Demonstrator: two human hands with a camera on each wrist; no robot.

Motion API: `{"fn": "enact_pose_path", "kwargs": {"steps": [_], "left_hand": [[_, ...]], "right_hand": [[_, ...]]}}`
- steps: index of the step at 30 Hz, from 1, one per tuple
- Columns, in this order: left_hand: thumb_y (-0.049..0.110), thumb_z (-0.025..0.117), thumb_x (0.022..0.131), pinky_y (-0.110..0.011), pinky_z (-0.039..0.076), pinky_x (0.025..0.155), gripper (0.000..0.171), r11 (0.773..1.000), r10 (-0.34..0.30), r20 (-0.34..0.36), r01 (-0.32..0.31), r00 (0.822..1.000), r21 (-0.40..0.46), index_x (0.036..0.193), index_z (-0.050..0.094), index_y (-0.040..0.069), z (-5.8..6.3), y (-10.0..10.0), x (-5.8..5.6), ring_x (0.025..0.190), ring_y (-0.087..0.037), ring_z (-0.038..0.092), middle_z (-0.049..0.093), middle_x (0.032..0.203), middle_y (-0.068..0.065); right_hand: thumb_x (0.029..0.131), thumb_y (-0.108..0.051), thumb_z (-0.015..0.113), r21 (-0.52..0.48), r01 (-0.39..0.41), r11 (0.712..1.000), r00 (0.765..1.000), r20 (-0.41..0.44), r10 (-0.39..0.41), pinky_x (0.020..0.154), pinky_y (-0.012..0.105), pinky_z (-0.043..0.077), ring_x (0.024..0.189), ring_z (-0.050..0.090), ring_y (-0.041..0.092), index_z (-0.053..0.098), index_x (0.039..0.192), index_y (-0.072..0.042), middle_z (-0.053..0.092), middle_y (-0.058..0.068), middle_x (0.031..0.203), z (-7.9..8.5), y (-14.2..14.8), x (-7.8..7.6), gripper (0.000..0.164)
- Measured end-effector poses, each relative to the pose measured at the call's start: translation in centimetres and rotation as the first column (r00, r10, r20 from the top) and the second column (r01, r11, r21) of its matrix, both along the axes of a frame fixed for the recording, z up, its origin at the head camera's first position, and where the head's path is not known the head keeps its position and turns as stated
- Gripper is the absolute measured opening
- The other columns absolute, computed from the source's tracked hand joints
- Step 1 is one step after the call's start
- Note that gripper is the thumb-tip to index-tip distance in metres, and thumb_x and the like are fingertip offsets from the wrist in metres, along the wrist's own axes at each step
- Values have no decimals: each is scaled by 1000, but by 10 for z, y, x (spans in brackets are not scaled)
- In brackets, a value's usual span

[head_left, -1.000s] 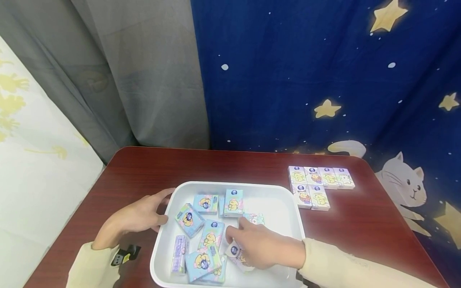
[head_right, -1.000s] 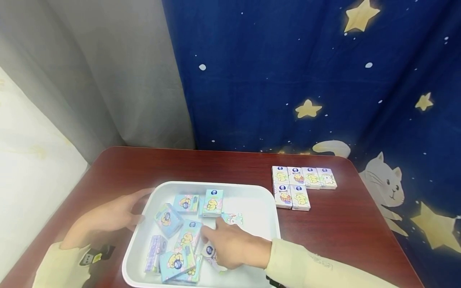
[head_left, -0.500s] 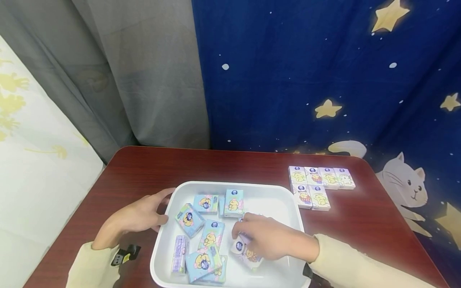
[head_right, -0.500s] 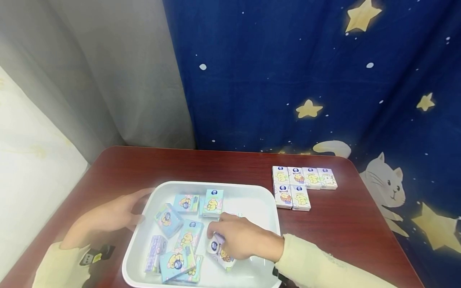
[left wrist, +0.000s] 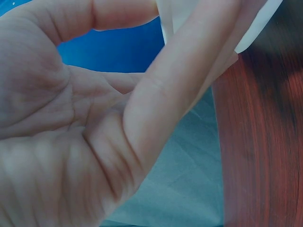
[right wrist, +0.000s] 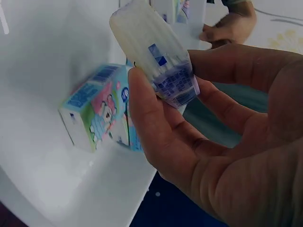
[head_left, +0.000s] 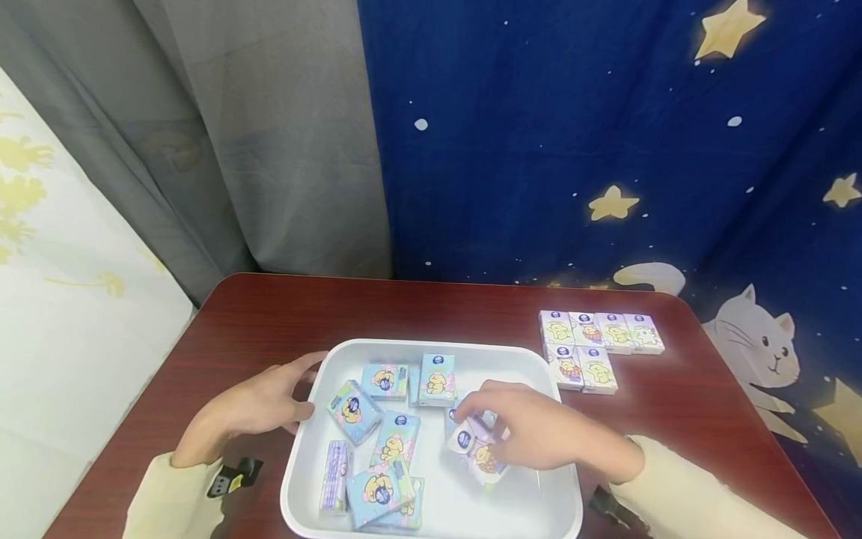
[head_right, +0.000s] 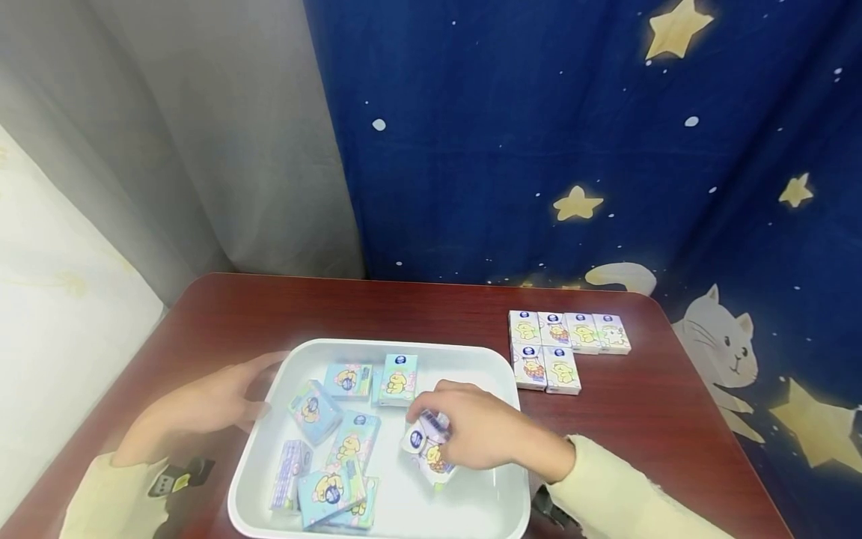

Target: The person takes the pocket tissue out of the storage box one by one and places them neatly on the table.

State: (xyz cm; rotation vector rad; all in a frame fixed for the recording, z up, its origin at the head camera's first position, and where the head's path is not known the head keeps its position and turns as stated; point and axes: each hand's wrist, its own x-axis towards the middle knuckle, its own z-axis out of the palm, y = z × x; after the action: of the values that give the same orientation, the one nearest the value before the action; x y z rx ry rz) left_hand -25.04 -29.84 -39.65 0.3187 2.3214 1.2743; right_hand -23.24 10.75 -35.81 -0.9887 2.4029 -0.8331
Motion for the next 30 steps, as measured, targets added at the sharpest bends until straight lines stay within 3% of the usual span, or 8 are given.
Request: {"fn": "enact_pose_path", "kwargs": {"steps": [5, 17, 30], "left_hand": [[-10, 70, 92, -47, 69, 70, 84, 1000, -2, 2, 2, 1000, 3, 165, 29, -7, 0, -1, 0, 95, -31, 77, 60, 140, -32], [-10, 68, 94, -47, 69, 70, 82, 1000, -17, -5, 17, 1000, 11, 165, 27, -10, 3, 0, 1, 97, -32, 77, 60, 140, -33], [-9, 69, 95, -46, 69, 71, 82, 1000, -22, 2, 22, 1000, 14, 165, 28, -8, 3, 0, 2, 97, -32, 77, 59, 141, -34]], "right_hand": [[86, 2, 83, -49, 30, 998, 998, 51, -27, 86, 36, 64, 98, 67, 10, 75, 134, -20, 71, -10, 122, 6, 13, -4, 53], [87, -3, 86, -126, 145, 981, 981, 151, -125, 81, 33, 65, 101, 70, 18, 73, 141, -16, 70, 3, 139, 7, 40, -11, 56], [88, -6, 89, -151, 283, 947, 939, 245, -241, 88, 34, 63, 107, 71, 25, 73, 144, -15, 68, 7, 146, -2, 67, -21, 60]]}}
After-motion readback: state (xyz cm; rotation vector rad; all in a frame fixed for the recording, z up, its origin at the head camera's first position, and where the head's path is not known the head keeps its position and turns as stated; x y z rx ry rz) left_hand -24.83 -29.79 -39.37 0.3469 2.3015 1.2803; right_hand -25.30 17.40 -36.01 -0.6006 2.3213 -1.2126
